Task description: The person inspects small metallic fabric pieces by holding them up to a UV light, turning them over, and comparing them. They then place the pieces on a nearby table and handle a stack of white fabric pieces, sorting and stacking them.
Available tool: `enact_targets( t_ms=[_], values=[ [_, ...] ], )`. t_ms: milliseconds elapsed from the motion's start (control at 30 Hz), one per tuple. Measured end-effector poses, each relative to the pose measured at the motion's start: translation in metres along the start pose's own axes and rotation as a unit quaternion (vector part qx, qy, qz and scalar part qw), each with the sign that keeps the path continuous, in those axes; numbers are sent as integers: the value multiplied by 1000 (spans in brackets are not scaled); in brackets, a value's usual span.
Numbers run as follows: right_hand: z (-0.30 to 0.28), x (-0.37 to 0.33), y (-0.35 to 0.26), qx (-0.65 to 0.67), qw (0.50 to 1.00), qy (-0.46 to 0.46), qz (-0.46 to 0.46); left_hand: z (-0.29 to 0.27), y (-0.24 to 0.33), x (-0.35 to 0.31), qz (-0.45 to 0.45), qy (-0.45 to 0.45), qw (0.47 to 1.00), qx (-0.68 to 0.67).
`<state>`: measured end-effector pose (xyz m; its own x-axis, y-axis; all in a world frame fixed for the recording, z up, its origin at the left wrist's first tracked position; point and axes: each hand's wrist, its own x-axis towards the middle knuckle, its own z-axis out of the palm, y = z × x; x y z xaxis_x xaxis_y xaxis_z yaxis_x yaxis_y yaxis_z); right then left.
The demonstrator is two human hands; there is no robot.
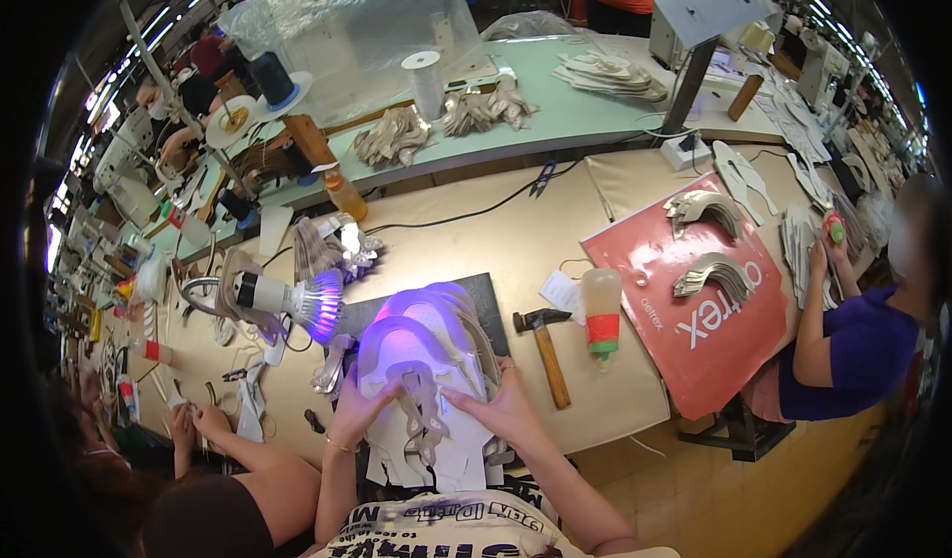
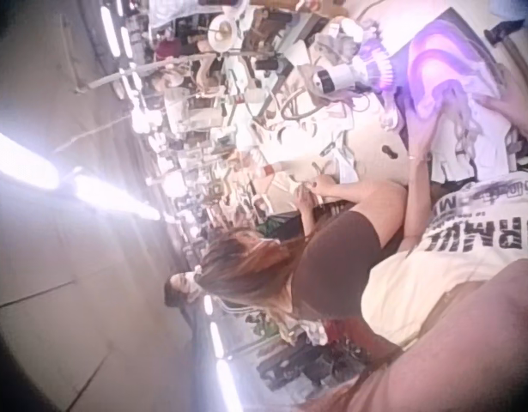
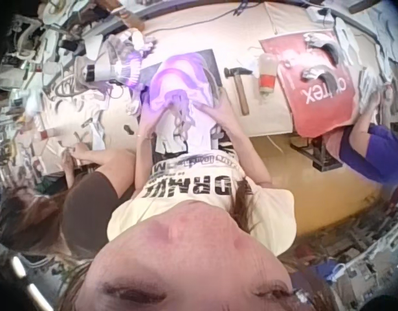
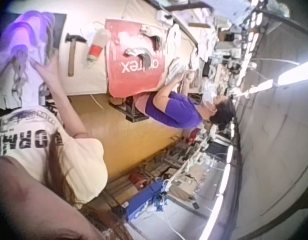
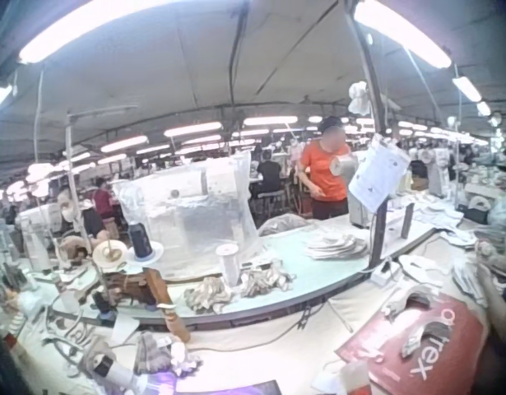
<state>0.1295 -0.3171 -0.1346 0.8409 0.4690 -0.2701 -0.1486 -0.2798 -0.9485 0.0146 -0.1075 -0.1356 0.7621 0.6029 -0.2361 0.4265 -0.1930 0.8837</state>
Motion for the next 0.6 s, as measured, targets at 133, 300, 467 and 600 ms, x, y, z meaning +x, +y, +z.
enact_targets(
  t_ms=[133,300,467,600],
  values=[
    [-6,0,-13,216,970,-52,97,6,10,-2,2,10,997,-70],
    [-27,1,-25,234,945,-153,168,11,27,-2,34,-5,985,-167],
    [-40,-3,-40,125,988,-79,-40,19,66,6,117,-51,973,-194],
    [-77,8,-57,129,977,-43,-165,37,113,19,170,-79,965,-185]
  ],
)
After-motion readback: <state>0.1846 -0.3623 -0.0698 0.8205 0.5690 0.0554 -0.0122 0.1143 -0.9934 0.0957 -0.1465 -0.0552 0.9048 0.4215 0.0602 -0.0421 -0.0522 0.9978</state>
